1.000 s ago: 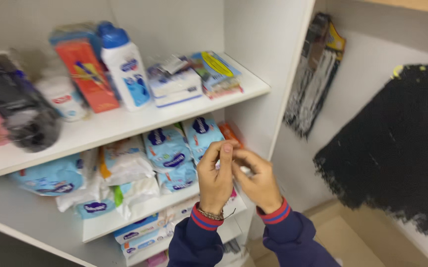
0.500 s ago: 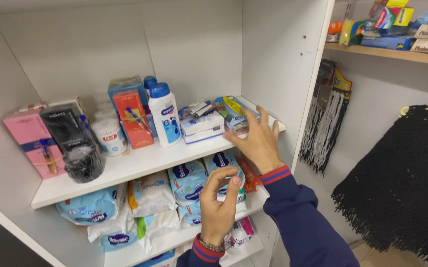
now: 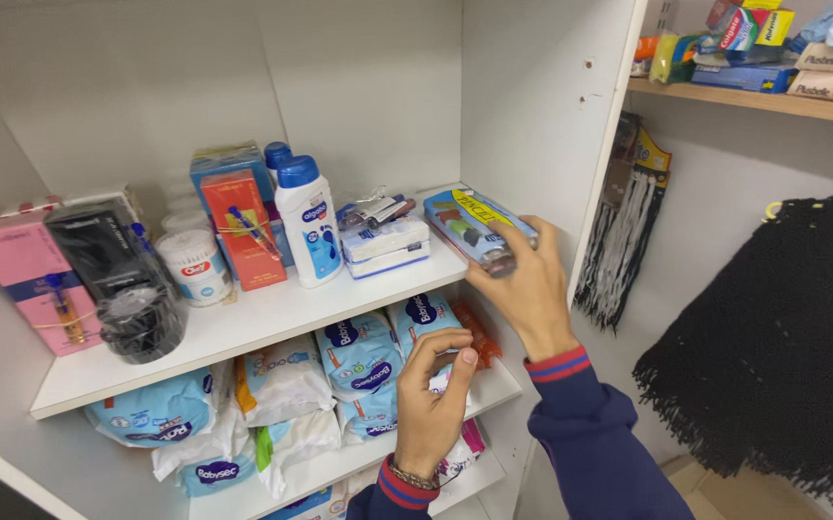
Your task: The person removes a box of mints, a bottle, and various packages from a shelf and places them into a cardboard box on the floor.
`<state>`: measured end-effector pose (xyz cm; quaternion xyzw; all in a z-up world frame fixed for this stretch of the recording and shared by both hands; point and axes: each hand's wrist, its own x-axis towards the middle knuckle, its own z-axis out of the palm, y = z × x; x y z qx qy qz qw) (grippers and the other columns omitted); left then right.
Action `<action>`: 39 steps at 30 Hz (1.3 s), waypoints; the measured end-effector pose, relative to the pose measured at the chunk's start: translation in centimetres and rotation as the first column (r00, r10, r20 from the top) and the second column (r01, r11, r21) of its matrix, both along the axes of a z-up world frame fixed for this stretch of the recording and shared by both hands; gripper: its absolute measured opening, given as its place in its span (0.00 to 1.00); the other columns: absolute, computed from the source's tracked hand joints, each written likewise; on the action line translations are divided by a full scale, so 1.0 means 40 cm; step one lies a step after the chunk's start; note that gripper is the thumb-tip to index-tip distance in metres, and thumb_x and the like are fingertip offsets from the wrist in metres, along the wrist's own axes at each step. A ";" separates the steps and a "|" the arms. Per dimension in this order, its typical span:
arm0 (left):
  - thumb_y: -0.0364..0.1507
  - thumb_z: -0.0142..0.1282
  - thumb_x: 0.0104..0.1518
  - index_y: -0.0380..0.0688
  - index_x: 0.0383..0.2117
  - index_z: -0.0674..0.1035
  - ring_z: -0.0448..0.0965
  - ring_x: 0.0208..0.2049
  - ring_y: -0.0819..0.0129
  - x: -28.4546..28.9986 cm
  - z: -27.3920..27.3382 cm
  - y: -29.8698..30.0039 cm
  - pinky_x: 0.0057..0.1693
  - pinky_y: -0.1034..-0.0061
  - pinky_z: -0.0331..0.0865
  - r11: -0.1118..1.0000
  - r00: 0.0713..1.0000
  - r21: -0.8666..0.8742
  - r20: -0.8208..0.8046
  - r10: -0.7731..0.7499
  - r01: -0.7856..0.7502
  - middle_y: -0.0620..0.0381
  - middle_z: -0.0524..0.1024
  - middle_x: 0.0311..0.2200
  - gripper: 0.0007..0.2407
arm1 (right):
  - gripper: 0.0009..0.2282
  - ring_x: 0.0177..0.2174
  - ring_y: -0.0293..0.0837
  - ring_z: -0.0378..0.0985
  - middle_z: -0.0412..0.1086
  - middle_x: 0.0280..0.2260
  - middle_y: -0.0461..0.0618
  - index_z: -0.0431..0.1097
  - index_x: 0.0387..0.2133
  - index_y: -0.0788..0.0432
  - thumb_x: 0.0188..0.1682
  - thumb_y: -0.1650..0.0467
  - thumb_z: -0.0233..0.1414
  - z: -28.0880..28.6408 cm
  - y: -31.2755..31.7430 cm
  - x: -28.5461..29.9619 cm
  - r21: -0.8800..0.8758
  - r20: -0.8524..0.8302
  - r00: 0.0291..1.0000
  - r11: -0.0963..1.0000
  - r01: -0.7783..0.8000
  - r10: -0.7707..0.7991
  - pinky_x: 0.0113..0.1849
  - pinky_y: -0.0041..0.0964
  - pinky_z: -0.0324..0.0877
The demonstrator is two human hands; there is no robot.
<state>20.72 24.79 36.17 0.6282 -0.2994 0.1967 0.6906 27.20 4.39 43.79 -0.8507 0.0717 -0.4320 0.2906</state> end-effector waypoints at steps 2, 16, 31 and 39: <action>0.33 0.67 0.78 0.45 0.55 0.93 0.94 0.61 0.62 0.005 -0.003 -0.019 0.65 0.67 0.91 0.999 0.998 -0.008 -0.050 -0.047 0.047 0.54 0.92 0.57 0.09 | 0.30 0.64 0.56 0.85 0.70 0.73 0.54 0.87 0.68 0.45 0.48 0.58 0.74 -0.021 -0.014 -0.046 -0.027 0.078 0.997 1.000 0.005 -0.003 0.60 0.59 0.84; 0.27 0.76 0.65 0.63 0.96 0.55 0.92 0.65 0.55 -0.048 0.101 -0.221 0.72 0.56 0.88 0.692 0.697 -0.601 -0.292 -0.655 0.399 0.39 0.89 0.71 0.51 | 0.34 0.76 0.69 0.76 0.69 0.75 0.69 0.83 0.71 0.55 0.46 0.73 0.75 -0.255 -0.068 -0.382 -0.177 0.382 0.921 0.984 -0.008 0.076 0.75 0.64 0.81; 0.38 0.81 0.62 0.47 0.77 0.76 1.00 0.64 0.53 -0.210 -0.243 -0.404 0.69 0.56 0.95 0.816 0.593 -0.260 -0.578 -0.560 0.517 0.45 0.95 0.67 0.36 | 0.33 0.58 0.43 0.97 0.91 0.68 0.49 0.72 0.81 0.50 0.63 0.52 0.54 -0.421 -0.260 -0.629 0.748 -0.234 0.948 0.663 0.033 0.217 0.56 0.44 0.94; 0.60 0.48 0.76 0.47 0.57 0.78 0.89 0.50 0.66 -0.343 -0.534 -0.497 0.58 0.64 0.82 0.892 0.684 0.113 -0.685 -0.250 0.438 0.57 0.84 0.50 0.27 | 0.35 0.70 0.44 0.85 0.77 0.79 0.49 0.55 0.90 0.48 0.70 0.53 0.45 -0.659 -0.357 -0.794 0.837 -0.255 0.848 0.545 -0.047 0.465 0.70 0.48 0.84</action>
